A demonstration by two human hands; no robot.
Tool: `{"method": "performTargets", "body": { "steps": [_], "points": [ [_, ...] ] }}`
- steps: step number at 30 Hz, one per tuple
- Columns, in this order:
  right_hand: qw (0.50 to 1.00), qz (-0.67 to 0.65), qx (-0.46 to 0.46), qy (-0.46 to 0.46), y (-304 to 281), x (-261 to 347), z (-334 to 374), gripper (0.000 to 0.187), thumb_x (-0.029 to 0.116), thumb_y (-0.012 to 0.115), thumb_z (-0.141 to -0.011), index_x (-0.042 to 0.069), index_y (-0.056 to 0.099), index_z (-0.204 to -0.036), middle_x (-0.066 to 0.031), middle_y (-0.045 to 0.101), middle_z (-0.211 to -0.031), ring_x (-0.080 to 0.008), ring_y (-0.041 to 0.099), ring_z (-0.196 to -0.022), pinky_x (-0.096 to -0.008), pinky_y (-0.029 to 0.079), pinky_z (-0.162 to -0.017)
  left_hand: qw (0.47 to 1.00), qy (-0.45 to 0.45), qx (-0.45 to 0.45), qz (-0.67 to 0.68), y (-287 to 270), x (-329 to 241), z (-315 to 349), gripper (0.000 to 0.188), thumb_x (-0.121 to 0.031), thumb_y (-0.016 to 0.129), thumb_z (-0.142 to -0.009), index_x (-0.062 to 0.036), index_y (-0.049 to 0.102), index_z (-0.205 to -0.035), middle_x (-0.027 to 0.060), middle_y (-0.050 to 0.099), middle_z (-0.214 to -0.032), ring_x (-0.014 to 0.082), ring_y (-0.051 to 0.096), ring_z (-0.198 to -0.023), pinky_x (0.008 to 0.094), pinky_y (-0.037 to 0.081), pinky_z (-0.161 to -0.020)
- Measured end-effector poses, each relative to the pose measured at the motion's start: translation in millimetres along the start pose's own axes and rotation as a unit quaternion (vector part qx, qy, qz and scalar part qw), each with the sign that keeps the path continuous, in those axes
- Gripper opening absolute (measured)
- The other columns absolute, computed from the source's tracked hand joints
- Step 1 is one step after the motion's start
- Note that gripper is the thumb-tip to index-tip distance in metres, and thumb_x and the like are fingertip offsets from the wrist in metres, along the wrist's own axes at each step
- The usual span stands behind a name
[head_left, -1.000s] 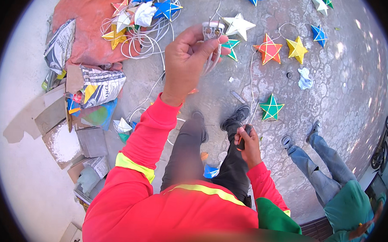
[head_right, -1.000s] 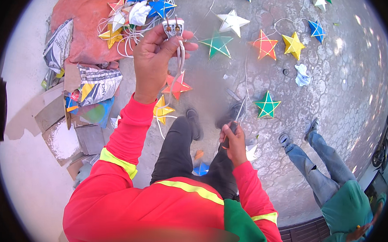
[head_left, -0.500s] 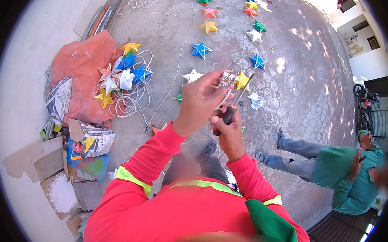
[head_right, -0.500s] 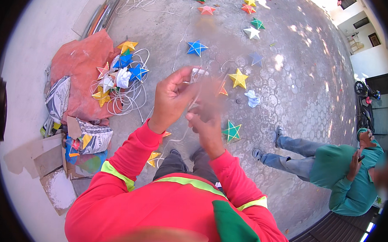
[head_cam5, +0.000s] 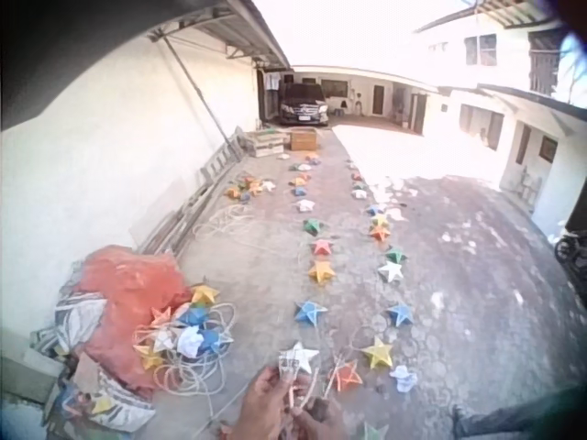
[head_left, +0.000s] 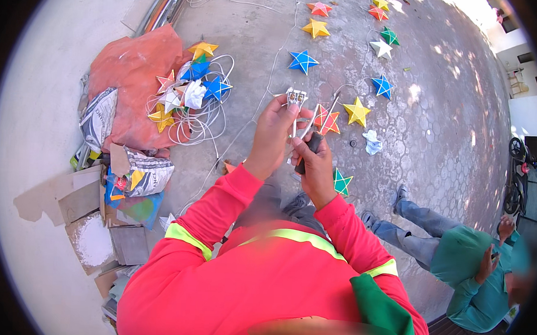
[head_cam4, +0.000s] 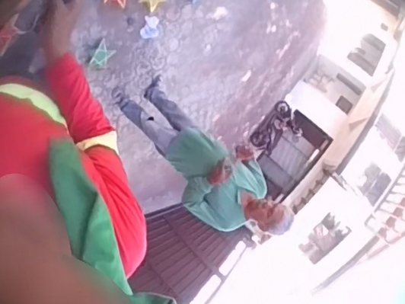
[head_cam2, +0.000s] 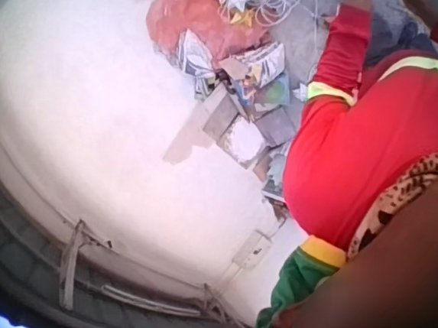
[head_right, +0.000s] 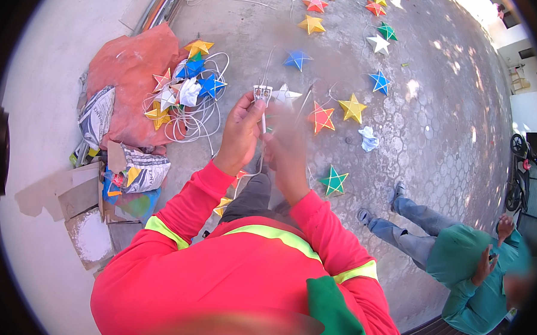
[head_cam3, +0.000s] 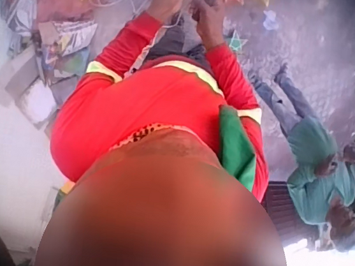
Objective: The person sits on the ground and uses a screwdriver to tighten screws on a small electrical component connected to a string of star-shaped lights. They then use a heat gun to apply heat to the component.
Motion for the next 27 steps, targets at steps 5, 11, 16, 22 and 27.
{"method": "performTargets", "body": {
  "steps": [5,11,16,22,27],
  "points": [
    [1.000,0.023,0.001,-0.006,14.4,13.7,-12.9,0.026,0.008,0.074,-0.092,0.011,0.050,-0.101,-0.0009,0.060,-0.083,-0.0093,0.056,-0.064,-0.0245,0.045,-0.056,0.992,-0.008,0.040,-0.117,-0.5,-12.1,-10.6,0.024,-0.015,0.061,-0.103,-0.0041,0.056,-0.124,0.0051,0.068,-0.103,0.0118,0.065,-0.081,0.0263,0.055,-0.068],
    [0.999,0.038,0.034,0.009,19.6,10.6,-0.9,0.024,0.011,0.072,-0.093,0.009,0.053,-0.108,-0.0021,0.058,-0.085,-0.0103,0.056,-0.065,-0.0256,0.046,-0.057,0.985,0.003,0.063,-0.159,1.8,-12.8,1.6,0.027,-0.017,0.058,-0.104,-0.0010,0.055,-0.126,0.0019,0.063,-0.091,0.0089,0.063,-0.072,0.0223,0.050,-0.062],
    [0.998,0.044,0.034,0.013,-7.8,-0.7,50.3,0.030,0.013,0.067,-0.097,0.005,0.055,-0.123,-0.0027,0.059,-0.091,-0.0103,0.060,-0.076,-0.0240,0.047,-0.064,0.985,0.041,0.054,-0.156,-2.0,9.8,33.5,0.027,-0.018,0.057,-0.105,-0.0027,0.053,-0.127,0.0011,0.060,-0.088,0.0062,0.056,-0.066,0.0211,0.045,-0.059],
    [0.965,0.240,0.061,-0.087,-62.9,23.1,146.6,0.053,0.012,0.063,-0.099,0.005,0.047,-0.149,0.0015,0.058,-0.096,-0.0075,0.064,-0.081,-0.0191,0.044,-0.063,0.991,0.033,0.046,-0.121,15.1,40.5,89.3,0.027,-0.017,0.052,-0.107,-0.0075,0.045,-0.131,0.0004,0.057,-0.093,0.0043,0.046,-0.068,0.0195,0.038,-0.059],
    [0.961,0.252,0.072,-0.089,-81.5,40.6,201.8,0.052,0.010,0.059,-0.100,0.003,0.045,-0.149,-0.0014,0.060,-0.097,-0.0084,0.064,-0.083,-0.0204,0.047,-0.062,0.998,0.038,0.036,-0.047,39.3,54.4,119.2,0.023,-0.017,0.049,-0.108,-0.0087,0.045,-0.129,-0.0001,0.057,-0.095,0.0035,0.046,-0.071,0.0189,0.038,-0.061]
  ]
}}
Point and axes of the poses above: each hand's wrist, its own z-axis away from the middle knuckle, its own y-axis out of the palm, x = y × z, the point moved 2 cm from there along -z, towards the middle knuckle
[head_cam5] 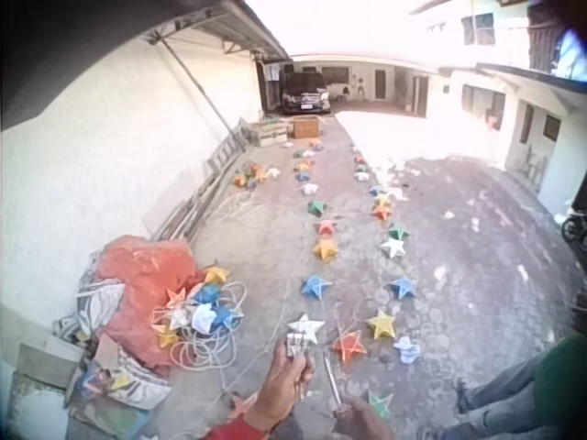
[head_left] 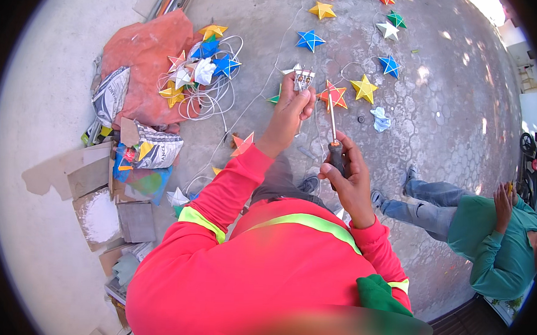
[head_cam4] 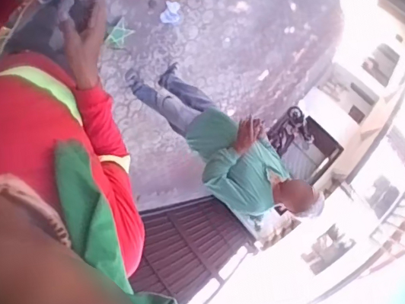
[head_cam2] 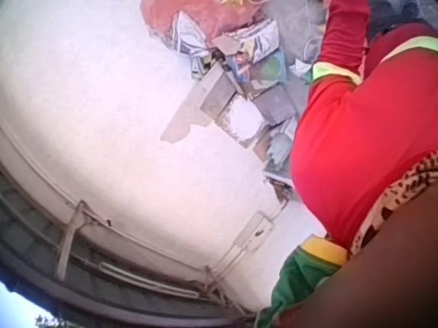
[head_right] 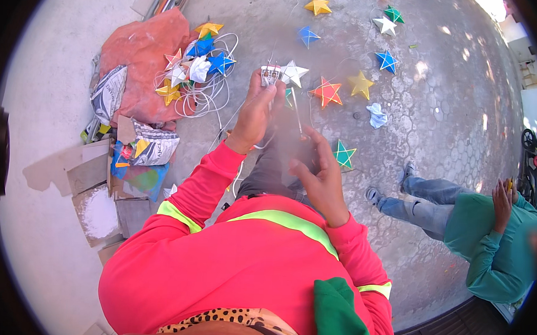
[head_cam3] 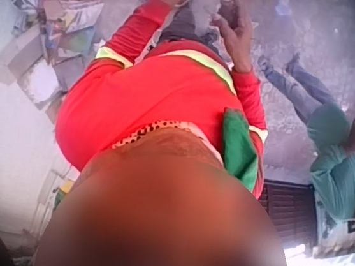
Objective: The person sits on the ground and uses a screwdriver to tighten screws on a small electrical component connected to a string of star-shaped lights. They then use a heat gun to apply heat to the component.
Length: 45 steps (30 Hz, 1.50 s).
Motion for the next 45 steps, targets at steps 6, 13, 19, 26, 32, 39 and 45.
{"method": "performTargets", "body": {
  "steps": [6,13,19,26,32,39,45],
  "points": [
    [0.993,-0.108,0.048,0.012,-10.8,18.4,30.5,0.044,0.012,0.048,-0.106,0.000,0.044,-0.148,-0.0068,0.063,-0.100,-0.0100,0.062,-0.086,-0.0226,0.053,-0.063,0.993,0.081,0.012,-0.081,25.8,-7.0,17.0,0.019,-0.016,0.048,-0.109,-0.0060,0.049,-0.125,0.0011,0.059,-0.090,0.0033,0.050,-0.069,0.0195,0.043,-0.063],
    [0.983,-0.180,0.027,0.034,-18.8,25.9,46.9,0.038,0.014,0.047,-0.106,0.001,0.050,-0.142,-0.0055,0.068,-0.095,-0.0076,0.059,-0.066,-0.0207,0.046,-0.058,0.988,0.128,-0.016,-0.091,50.4,-18.4,43.7,0.018,-0.009,0.053,-0.106,-0.0041,0.051,-0.123,0.0026,0.062,-0.088,0.0043,0.054,-0.069,0.0210,0.047,-0.063],
    [0.982,-0.176,0.060,0.010,-24.6,27.2,56.4,0.043,0.018,0.046,-0.107,-0.002,0.046,-0.145,-0.0080,0.064,-0.100,-0.0098,0.061,-0.075,-0.0212,0.049,-0.057,0.977,0.165,-0.018,-0.131,56.6,-21.2,59.4,0.017,-0.007,0.054,-0.105,-0.0033,0.052,-0.122,0.0024,0.061,-0.088,0.0043,0.054,-0.069,0.0205,0.047,-0.063],
    [0.984,-0.161,0.067,0.020,-29.3,26.8,61.9,0.042,0.018,0.047,-0.107,-0.002,0.048,-0.144,-0.0077,0.065,-0.100,-0.0093,0.061,-0.075,-0.0207,0.049,-0.057,0.971,0.186,-0.026,-0.146,60.9,-18.0,63.3,0.017,-0.006,0.053,-0.105,-0.0037,0.053,-0.121,0.0011,0.060,-0.086,0.0040,0.053,-0.068,0.0199,0.045,-0.062],
    [0.984,-0.174,0.044,0.015,-25.6,27.8,63.2,0.038,0.016,0.048,-0.106,0.001,0.053,-0.141,-0.0027,0.066,-0.082,-0.0047,0.054,-0.058,-0.0185,0.041,-0.054,0.969,0.193,-0.029,-0.151,60.3,-18.5,64.6,0.019,-0.005,0.053,-0.104,-0.0042,0.053,-0.123,0.0012,0.061,-0.086,0.0039,0.053,-0.067,0.0198,0.045,-0.061],
    [0.985,-0.167,0.033,0.011,-25.3,27.2,62.2,0.039,0.014,0.050,-0.105,0.001,0.053,-0.141,-0.0023,0.067,-0.090,-0.0047,0.057,-0.064,-0.0196,0.044,-0.056,0.970,0.191,-0.034,-0.148,57.9,-18.2,65.9,0.024,-0.005,0.055,-0.104,-0.0041,0.053,-0.127,0.0015,0.062,-0.087,0.0035,0.053,-0.067,0.0195,0.046,-0.060],
    [0.998,-0.039,0.051,-0.025,-35.2,29.1,56.2,0.043,0.015,0.050,-0.106,-0.001,0.049,-0.146,-0.0064,0.066,-0.100,-0.0077,0.062,-0.075,-0.0203,0.049,-0.057,0.961,0.197,-0.041,-0.190,50.9,-13.5,63.4,0.032,-0.011,0.059,-0.103,-0.0050,0.052,-0.134,0.0002,0.064,-0.091,0.0037,0.057,-0.076,0.0197,0.047,-0.064]
  ]
}}
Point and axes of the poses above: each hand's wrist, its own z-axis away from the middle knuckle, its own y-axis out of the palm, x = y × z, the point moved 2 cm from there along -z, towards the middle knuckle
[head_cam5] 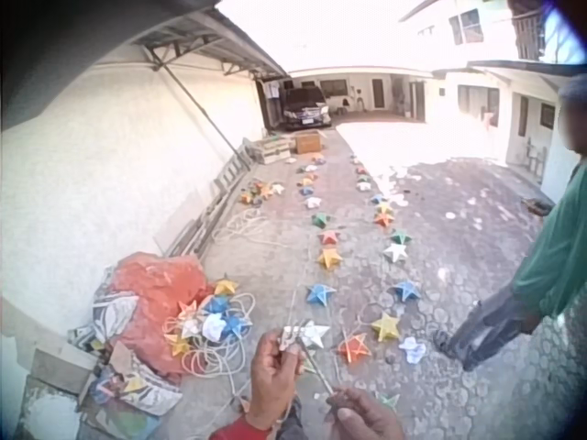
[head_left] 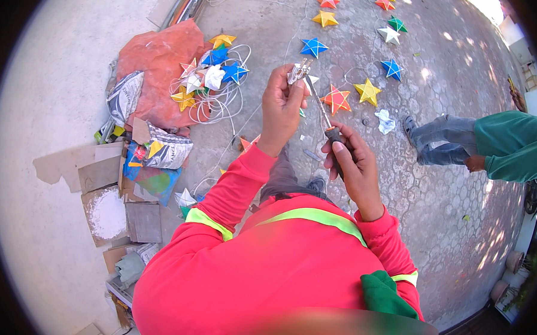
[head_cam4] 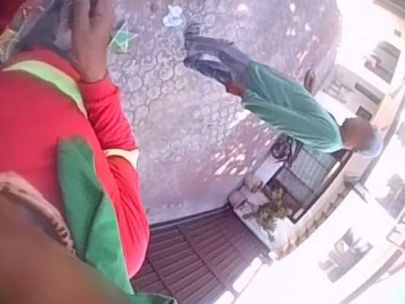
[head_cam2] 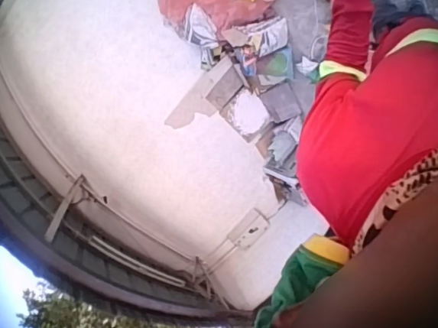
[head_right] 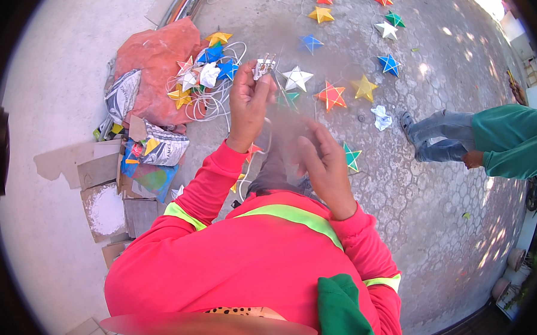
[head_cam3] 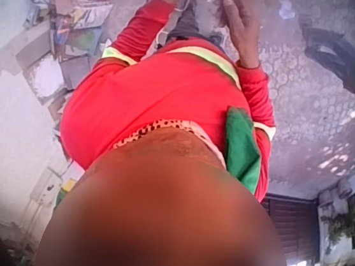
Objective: The person sits on the ground and uses a screwdriver to tighten screws on a small electrical component connected to a string of star-shaped lights. They then use a heat gun to apply heat to the component.
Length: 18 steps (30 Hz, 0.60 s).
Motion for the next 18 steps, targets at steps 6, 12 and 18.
{"method": "performTargets", "body": {
  "steps": [6,12,18],
  "points": [
    [0.990,-0.104,0.016,0.090,-17.7,11.2,-6.3,0.043,0.015,0.051,-0.105,-0.001,0.050,-0.145,-0.0064,0.067,-0.098,-0.0079,0.061,-0.071,-0.0209,0.051,-0.057,0.996,0.025,0.009,-0.081,-5.2,12.3,-2.6,0.032,-0.009,0.059,-0.102,-0.0039,0.053,-0.133,0.0008,0.064,-0.094,0.0037,0.058,-0.078,0.0200,0.047,-0.063],
    [0.994,-0.056,0.018,0.092,-25.1,14.1,-11.5,0.042,0.020,0.052,-0.106,0.001,0.053,-0.144,-0.0070,0.068,-0.099,-0.0081,0.061,-0.069,-0.0219,0.051,-0.057,0.992,0.054,0.003,-0.115,-3.7,21.0,-4.9,0.029,-0.007,0.059,-0.101,-0.0024,0.056,-0.130,0.0013,0.066,-0.093,0.0035,0.058,-0.078,0.0211,0.047,-0.063],
    [0.949,0.287,-0.035,-0.127,-28.0,20.4,-17.1,0.040,0.014,0.057,-0.104,0.005,0.056,-0.143,-0.0044,0.069,-0.104,-0.0079,0.062,-0.080,-0.0242,0.051,-0.065,0.993,0.039,-0.013,-0.110,-5.2,24.5,-8.6,0.026,-0.006,0.060,-0.100,-0.0009,0.059,-0.125,0.0025,0.068,-0.087,0.0032,0.057,-0.071,0.0222,0.046,-0.061]
  ]
}}
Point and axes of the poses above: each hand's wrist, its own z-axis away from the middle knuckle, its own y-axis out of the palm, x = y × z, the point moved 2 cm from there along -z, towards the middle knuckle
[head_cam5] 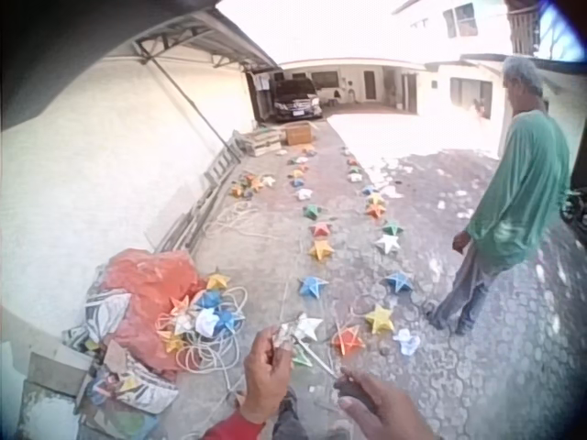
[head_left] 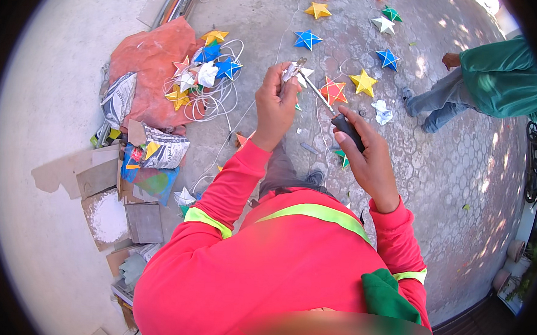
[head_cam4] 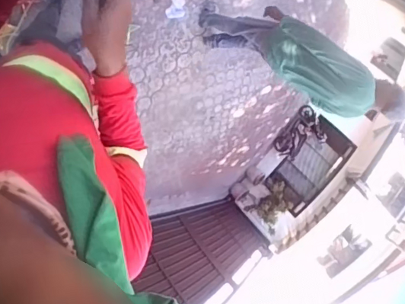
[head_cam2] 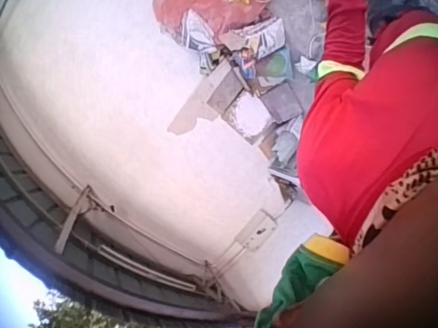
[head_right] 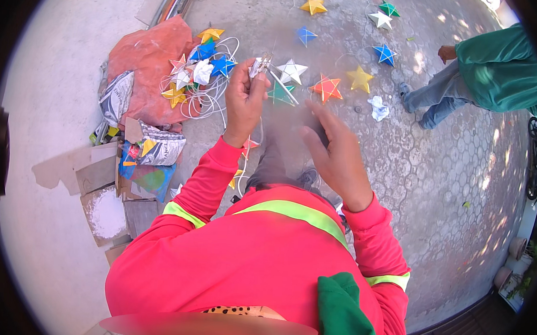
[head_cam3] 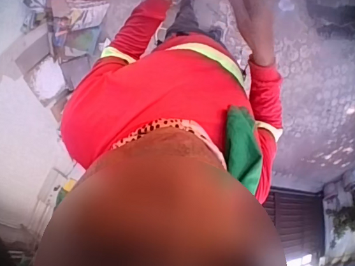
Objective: The person sits on the ground and uses a screwdriver to tighten screws on a small electrical component connected to a string of star-shaped lights. They then use a heat gun to apply heat to the component.
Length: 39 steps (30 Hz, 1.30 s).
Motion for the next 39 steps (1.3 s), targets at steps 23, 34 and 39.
{"method": "performTargets", "body": {
  "steps": [23,34,39],
  "points": [
    [0.964,0.244,-0.034,-0.099,-16.3,24.3,-17.5,0.044,0.004,0.074,-0.086,0.007,0.063,-0.129,-0.0138,0.064,-0.106,-0.0330,0.070,-0.088,-0.0403,0.056,-0.074,0.996,-0.053,0.032,0.060,-2.8,13.2,-1.7,0.026,-0.007,0.057,-0.102,-0.0014,0.057,-0.128,0.0019,0.065,-0.087,0.0034,0.057,-0.070,0.0200,0.047,-0.059],
    [0.964,0.247,-0.054,-0.079,-6.4,21.3,-13.5,0.040,0.002,0.076,-0.082,0.007,0.064,-0.120,-0.0088,0.063,-0.096,-0.0264,0.067,-0.084,-0.0364,0.053,-0.071,0.971,-0.166,0.033,0.167,-6.5,14.6,13.7,0.026,-0.009,0.061,-0.102,-0.0047,0.056,-0.127,-0.0006,0.065,-0.089,0.0023,0.056,-0.072,0.0182,0.045,-0.060],
    [0.993,-0.068,-0.092,0.034,12.6,-23.6,-30.1,0.016,0.007,0.073,-0.089,0.002,0.066,-0.102,0.0005,0.061,-0.083,-0.0068,0.054,-0.073,-0.0241,0.043,-0.064,0.932,-0.251,0.034,0.258,-5.7,16.5,20.3,0.027,-0.012,0.065,-0.100,-0.0072,0.056,-0.126,-0.0016,0.066,-0.094,0.0016,0.058,-0.076,0.0163,0.043,-0.060]
  ]
}}
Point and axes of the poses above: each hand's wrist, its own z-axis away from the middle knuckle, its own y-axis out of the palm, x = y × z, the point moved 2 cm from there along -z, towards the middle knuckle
